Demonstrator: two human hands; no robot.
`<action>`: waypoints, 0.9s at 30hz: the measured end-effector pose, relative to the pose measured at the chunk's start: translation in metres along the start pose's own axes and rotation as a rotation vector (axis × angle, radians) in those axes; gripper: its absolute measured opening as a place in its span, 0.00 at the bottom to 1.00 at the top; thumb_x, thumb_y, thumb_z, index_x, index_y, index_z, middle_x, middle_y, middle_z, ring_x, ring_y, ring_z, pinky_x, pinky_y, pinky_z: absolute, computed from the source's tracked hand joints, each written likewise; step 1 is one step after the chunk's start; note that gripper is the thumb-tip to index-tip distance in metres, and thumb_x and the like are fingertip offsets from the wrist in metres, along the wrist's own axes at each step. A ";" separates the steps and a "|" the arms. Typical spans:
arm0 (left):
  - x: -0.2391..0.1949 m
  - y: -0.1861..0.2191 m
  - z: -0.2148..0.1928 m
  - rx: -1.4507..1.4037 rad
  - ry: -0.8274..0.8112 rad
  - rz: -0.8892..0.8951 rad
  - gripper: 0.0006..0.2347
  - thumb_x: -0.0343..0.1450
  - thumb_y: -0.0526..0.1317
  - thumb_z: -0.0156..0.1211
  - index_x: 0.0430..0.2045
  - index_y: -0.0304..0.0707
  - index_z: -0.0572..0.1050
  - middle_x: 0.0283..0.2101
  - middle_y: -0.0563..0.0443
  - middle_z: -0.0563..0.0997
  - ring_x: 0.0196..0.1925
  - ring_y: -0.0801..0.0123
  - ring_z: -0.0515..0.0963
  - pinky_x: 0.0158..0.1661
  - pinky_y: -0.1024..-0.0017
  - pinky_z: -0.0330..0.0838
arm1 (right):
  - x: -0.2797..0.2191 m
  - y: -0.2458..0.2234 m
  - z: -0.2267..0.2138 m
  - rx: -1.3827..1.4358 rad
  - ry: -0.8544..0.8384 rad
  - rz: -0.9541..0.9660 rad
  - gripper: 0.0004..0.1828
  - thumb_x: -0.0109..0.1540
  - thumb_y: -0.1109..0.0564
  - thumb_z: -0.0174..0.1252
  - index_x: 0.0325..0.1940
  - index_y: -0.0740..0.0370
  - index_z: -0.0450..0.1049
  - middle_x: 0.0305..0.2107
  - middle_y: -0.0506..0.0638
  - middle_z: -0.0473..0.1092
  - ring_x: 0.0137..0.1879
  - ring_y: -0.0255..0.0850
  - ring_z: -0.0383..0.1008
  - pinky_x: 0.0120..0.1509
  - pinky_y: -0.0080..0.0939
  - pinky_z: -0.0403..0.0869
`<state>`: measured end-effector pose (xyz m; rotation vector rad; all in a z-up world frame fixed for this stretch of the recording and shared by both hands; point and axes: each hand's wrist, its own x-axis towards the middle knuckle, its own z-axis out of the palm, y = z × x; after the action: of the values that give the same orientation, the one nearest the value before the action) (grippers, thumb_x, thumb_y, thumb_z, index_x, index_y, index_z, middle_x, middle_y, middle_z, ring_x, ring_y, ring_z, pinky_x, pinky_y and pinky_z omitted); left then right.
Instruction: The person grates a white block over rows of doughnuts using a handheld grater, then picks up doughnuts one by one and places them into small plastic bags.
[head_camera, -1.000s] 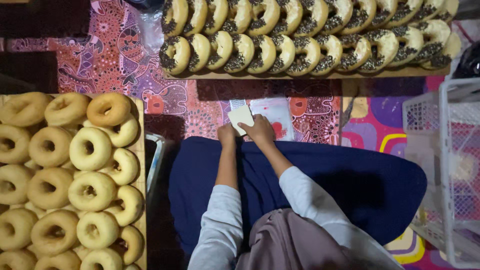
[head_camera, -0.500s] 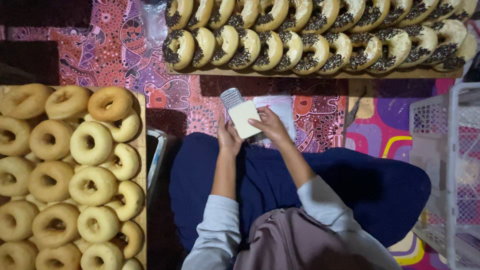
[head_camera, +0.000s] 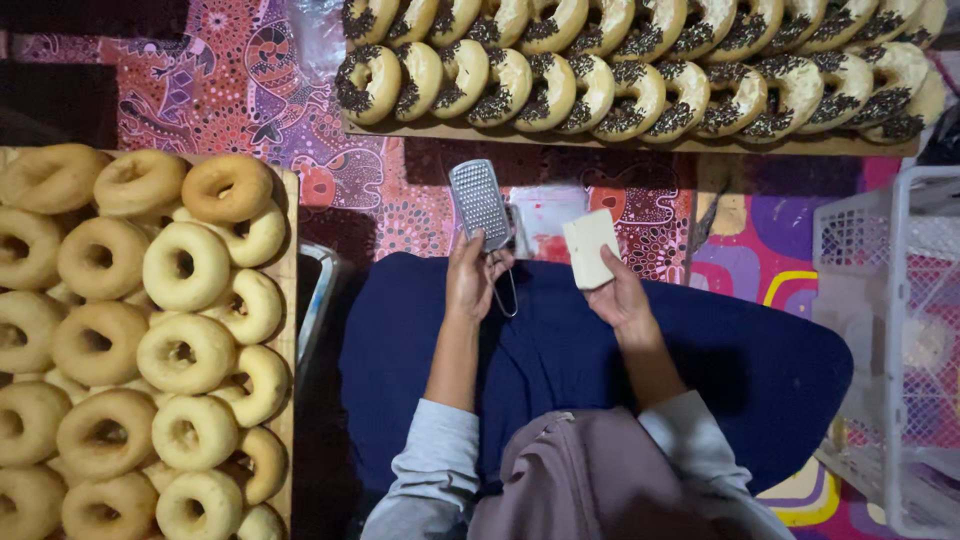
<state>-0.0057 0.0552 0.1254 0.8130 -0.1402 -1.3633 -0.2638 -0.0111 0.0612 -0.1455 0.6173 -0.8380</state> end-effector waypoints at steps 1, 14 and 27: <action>-0.003 0.000 0.001 -0.029 0.001 -0.005 0.13 0.80 0.40 0.49 0.57 0.35 0.69 0.48 0.38 0.81 0.35 0.65 0.80 0.40 0.65 0.77 | -0.003 0.001 -0.008 -0.014 0.023 0.008 0.25 0.71 0.55 0.55 0.71 0.62 0.65 0.57 0.53 0.72 0.61 0.44 0.75 0.61 0.45 0.75; -0.030 0.030 0.029 -0.047 -0.043 0.067 0.15 0.76 0.34 0.51 0.58 0.29 0.68 0.53 0.34 0.80 0.38 0.65 0.81 0.43 0.67 0.79 | -0.029 -0.006 0.076 -0.398 0.050 -0.168 0.29 0.64 0.62 0.59 0.69 0.66 0.62 0.54 0.55 0.72 0.58 0.45 0.76 0.59 0.47 0.77; -0.013 0.121 0.030 0.040 0.105 0.346 0.10 0.77 0.31 0.52 0.51 0.26 0.68 0.43 0.35 0.82 0.23 0.70 0.75 0.24 0.73 0.73 | 0.011 -0.043 0.319 -1.394 -0.040 -0.704 0.24 0.59 0.57 0.72 0.56 0.69 0.73 0.43 0.53 0.77 0.46 0.38 0.77 0.53 0.37 0.76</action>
<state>0.0733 0.0524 0.2230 0.8490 -0.2158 -0.9934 -0.1065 -0.0849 0.3322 -1.7157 1.0460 -0.9204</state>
